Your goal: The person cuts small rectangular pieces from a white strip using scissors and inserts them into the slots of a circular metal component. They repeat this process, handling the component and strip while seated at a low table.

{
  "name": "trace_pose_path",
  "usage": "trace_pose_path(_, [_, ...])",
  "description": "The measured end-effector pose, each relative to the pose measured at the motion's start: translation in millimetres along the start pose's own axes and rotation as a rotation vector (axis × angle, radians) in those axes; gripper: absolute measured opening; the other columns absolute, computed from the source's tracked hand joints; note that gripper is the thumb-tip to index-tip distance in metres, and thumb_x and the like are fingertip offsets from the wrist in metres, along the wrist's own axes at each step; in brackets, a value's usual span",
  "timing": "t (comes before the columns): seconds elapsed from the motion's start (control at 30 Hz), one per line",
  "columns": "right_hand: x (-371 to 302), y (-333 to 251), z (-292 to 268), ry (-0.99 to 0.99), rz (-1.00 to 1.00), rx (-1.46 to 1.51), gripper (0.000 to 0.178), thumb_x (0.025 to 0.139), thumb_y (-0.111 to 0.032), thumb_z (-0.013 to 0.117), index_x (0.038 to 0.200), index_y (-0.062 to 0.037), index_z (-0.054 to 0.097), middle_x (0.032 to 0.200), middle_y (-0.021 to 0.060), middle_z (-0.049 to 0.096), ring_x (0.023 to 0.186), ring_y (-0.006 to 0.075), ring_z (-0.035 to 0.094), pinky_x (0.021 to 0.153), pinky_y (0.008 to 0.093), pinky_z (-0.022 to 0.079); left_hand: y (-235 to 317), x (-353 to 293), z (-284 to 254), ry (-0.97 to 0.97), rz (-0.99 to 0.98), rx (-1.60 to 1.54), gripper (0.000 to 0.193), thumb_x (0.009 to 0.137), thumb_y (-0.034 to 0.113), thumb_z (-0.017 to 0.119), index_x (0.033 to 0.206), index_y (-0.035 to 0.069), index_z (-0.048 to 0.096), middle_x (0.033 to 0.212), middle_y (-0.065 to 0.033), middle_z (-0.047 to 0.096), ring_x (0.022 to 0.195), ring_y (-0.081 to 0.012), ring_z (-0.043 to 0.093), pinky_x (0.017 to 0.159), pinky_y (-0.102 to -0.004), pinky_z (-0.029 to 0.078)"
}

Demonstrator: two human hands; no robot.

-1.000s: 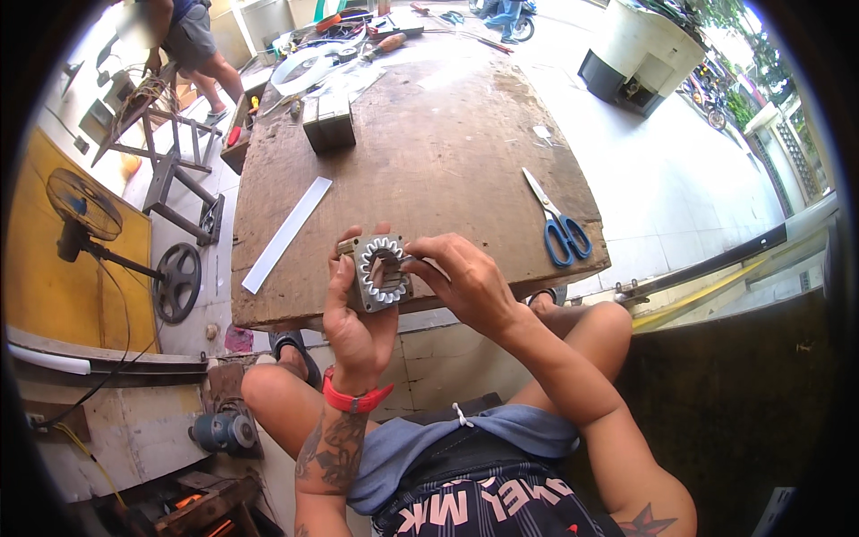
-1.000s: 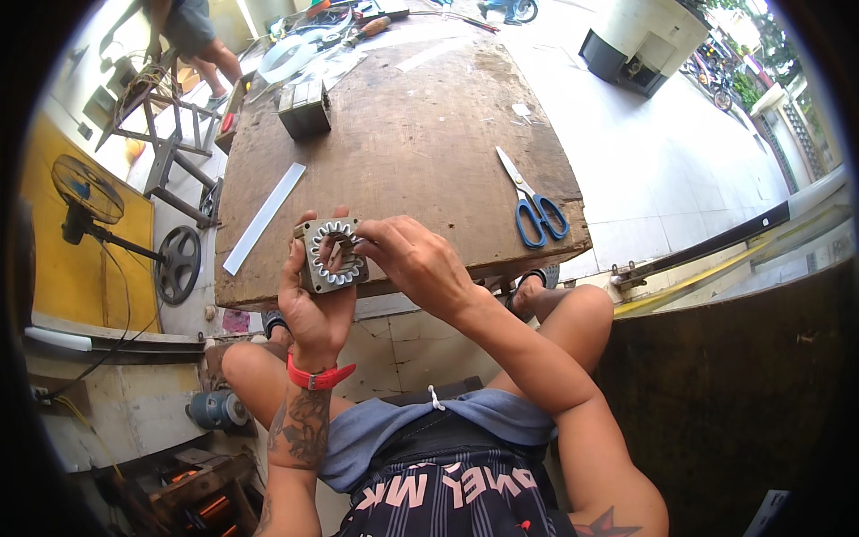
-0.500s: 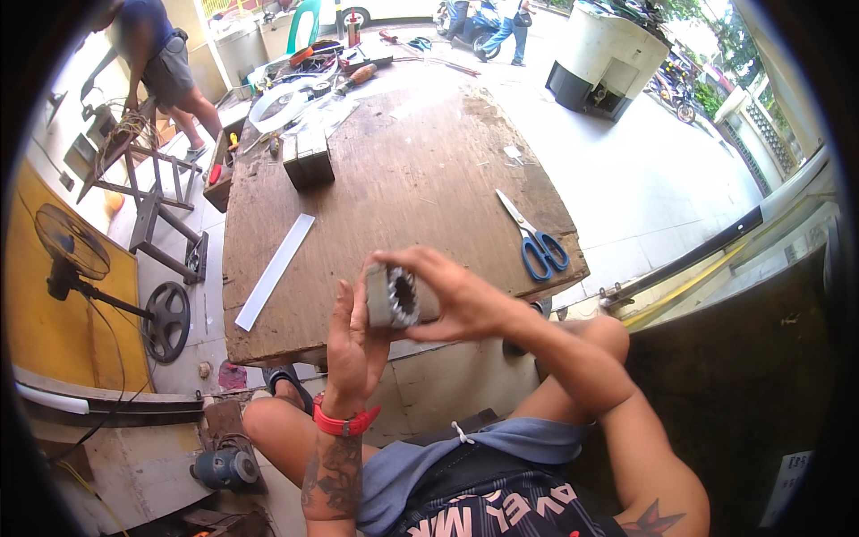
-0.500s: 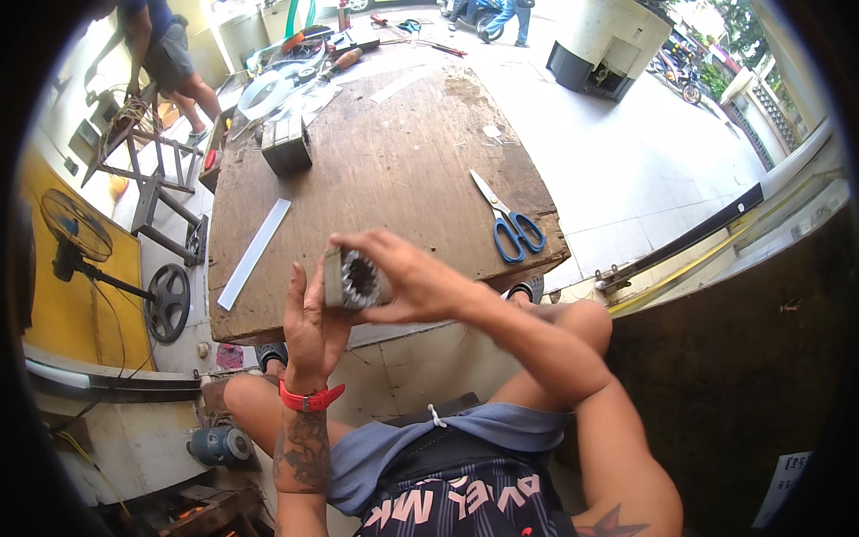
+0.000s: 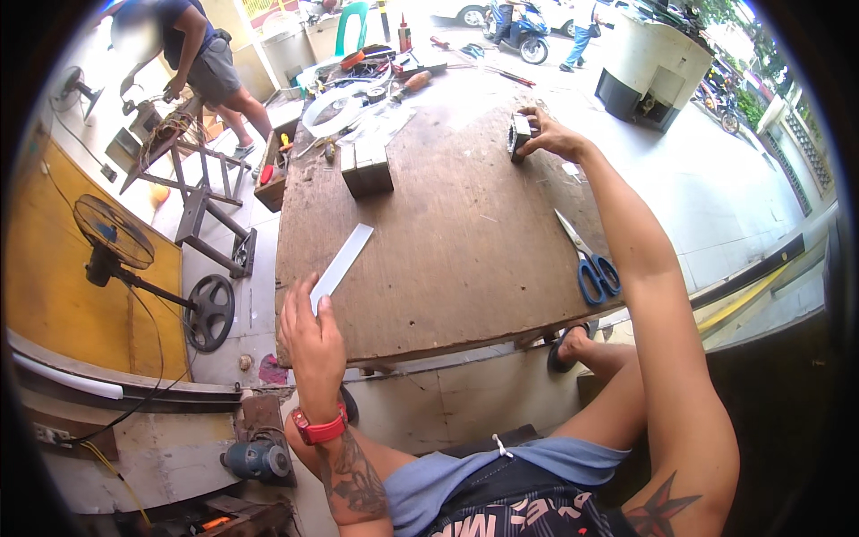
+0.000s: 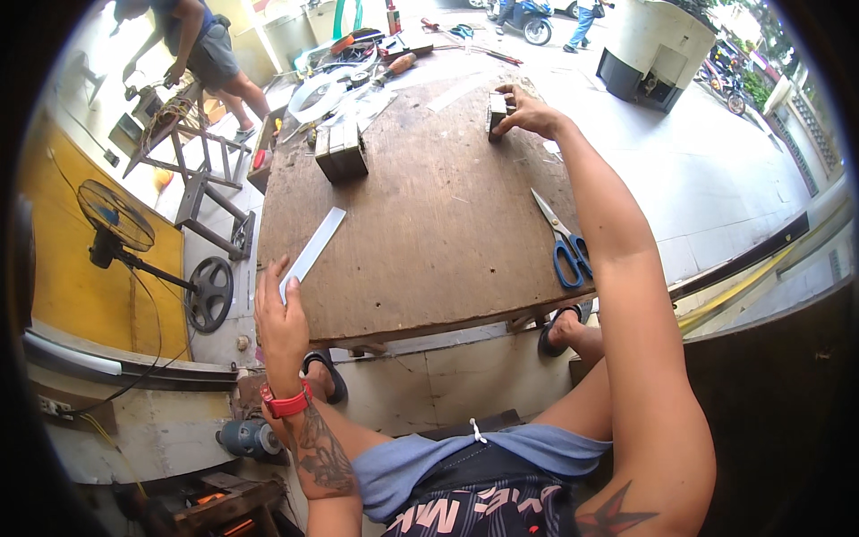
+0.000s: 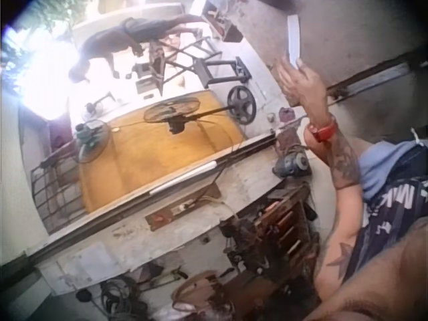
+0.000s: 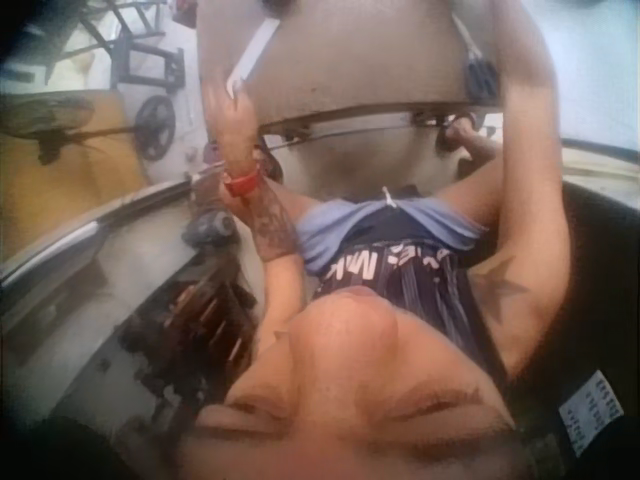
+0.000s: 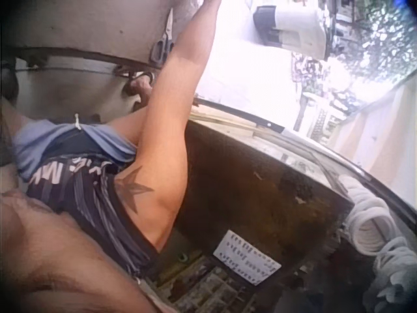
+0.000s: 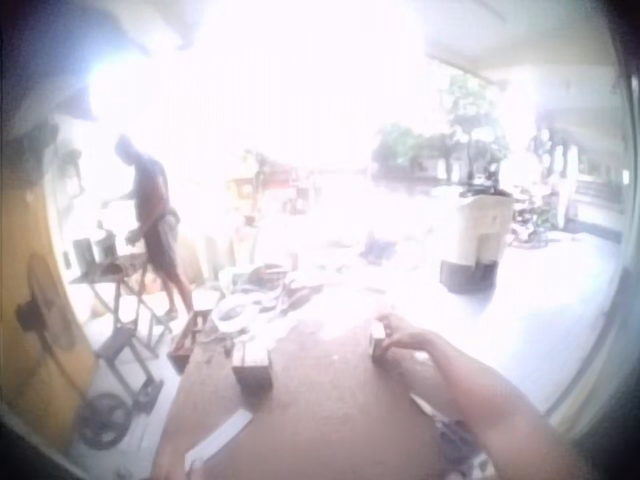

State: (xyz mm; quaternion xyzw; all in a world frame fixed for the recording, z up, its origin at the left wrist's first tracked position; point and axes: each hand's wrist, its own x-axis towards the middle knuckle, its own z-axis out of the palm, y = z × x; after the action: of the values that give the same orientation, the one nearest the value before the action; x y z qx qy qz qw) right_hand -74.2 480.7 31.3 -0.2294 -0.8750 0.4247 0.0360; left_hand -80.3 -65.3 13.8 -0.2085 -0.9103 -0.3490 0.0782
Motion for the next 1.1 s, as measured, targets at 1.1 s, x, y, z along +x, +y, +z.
trace_pose_path(1.1, [-52, -98, 100, -0.619, -0.274, 0.03, 0.109, 0.072, -0.018, 0.096, 0.16, -0.007, 0.033, 0.149, 0.0196, 0.055, 0.133, 0.0263, 0.056, 0.114, 0.0361, 0.044, 16, -17, -9, -0.065, -0.017, -0.374, 0.026, 0.099, 0.007, 0.063, 0.122, 0.007, 0.076, 0.114, -0.013, 0.066, 0.094, -0.0257, 0.067, 0.083, -0.0365, 0.054])
